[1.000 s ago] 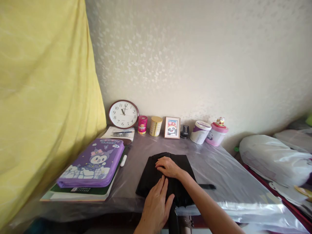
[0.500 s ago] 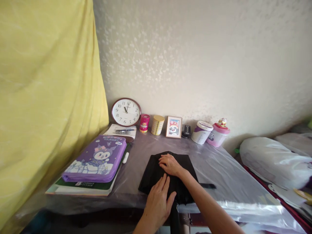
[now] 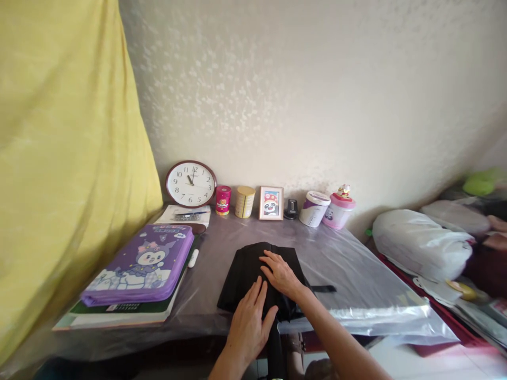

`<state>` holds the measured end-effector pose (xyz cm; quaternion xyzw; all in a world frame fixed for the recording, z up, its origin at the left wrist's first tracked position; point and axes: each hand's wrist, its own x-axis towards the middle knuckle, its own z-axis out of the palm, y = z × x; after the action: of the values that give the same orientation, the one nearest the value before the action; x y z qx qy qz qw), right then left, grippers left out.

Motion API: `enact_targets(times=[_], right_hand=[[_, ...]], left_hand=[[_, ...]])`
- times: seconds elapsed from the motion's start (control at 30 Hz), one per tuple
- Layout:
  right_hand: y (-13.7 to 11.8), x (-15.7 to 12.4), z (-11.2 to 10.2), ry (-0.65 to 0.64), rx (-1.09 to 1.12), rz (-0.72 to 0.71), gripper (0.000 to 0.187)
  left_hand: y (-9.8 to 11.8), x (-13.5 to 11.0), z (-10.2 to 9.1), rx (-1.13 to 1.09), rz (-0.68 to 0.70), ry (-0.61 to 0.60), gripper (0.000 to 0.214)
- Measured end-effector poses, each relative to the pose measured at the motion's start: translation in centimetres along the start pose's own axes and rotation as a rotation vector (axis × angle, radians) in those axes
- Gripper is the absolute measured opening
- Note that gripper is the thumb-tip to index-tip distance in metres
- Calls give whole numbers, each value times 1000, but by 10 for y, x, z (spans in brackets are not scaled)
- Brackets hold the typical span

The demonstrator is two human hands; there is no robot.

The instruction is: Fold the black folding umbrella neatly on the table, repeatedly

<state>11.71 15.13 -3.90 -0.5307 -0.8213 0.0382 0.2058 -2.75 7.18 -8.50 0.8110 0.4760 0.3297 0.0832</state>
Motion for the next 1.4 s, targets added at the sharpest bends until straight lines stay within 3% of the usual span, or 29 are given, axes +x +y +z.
enact_targets(times=[0.07, 0.17, 0.27, 0.37, 0.43, 0.7, 0.9, 1.07, 1.27, 1.4], right_hand=[[8, 3, -5, 36, 8, 45, 34], [28, 3, -22, 192, 11, 133, 32], [55, -4, -38, 332, 49, 321, 29], [74, -11, -49, 278, 184, 556, 30], [79, -15, -52, 196, 264, 624, 34], [68, -18, -45, 19, 288, 610, 41], [67, -19, -42, 21, 155, 585, 32], [62, -20, -45, -70, 360, 655, 27], [57, -15, -55, 79, 404, 528, 33], [46, -9, -59, 76, 741, 514, 30]], left_hand=[[0, -1, 0, -7, 5, 6, 53], [-1, -2, -2, -19, 18, 26, 52], [-2, -2, -3, -16, 26, 31, 52], [-1, -2, -3, -3, 25, 26, 53], [-1, -2, -2, 1, 24, 28, 53], [-2, -2, -2, 10, 14, 20, 52], [-3, -3, -2, -12, 21, 32, 52], [-3, -3, -2, -23, 22, 50, 52], [-2, -2, -4, -5, 20, 59, 52], [-1, -2, -5, -4, 15, 60, 51]])
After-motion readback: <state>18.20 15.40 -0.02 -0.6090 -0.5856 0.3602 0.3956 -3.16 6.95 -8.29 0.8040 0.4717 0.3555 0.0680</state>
